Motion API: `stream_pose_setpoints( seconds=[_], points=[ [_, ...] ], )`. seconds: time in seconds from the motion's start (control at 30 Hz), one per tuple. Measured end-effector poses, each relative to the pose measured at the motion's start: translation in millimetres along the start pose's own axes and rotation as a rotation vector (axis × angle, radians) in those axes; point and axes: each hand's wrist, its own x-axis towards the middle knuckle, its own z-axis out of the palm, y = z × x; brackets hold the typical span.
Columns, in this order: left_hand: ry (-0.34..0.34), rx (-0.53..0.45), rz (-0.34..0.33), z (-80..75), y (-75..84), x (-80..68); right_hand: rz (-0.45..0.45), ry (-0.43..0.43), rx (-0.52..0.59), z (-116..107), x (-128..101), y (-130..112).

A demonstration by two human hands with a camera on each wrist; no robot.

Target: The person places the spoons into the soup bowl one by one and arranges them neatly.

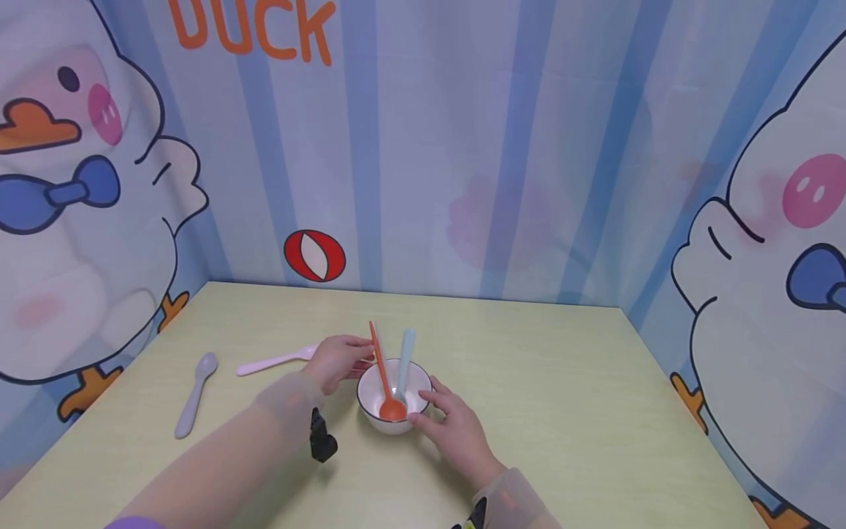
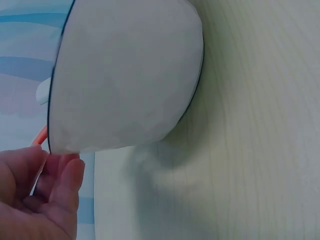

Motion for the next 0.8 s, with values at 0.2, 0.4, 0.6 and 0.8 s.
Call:
stream_pose_setpoints(
  seconds=[0.2,0.4,0.6,0.8],
  points=[
    [0.000,0.034,0.000,-4.3,-1.8,-3.1,-0.002,0.003,-0.002,0,1,2],
    [0.032,0.046,0.029,-16.1,-9.7,-4.0,-0.007,0.005,-0.003,0,1,3],
    [0.085,-0.011,0.021,-31.4,-17.7,-4.5,-0.009,0.004,-0.009,0,1,3],
    [0.101,-0.073,0.013,-45.5,-22.5,-8.8,-0.009,0.009,-0.007,0,1,4]
  ],
)
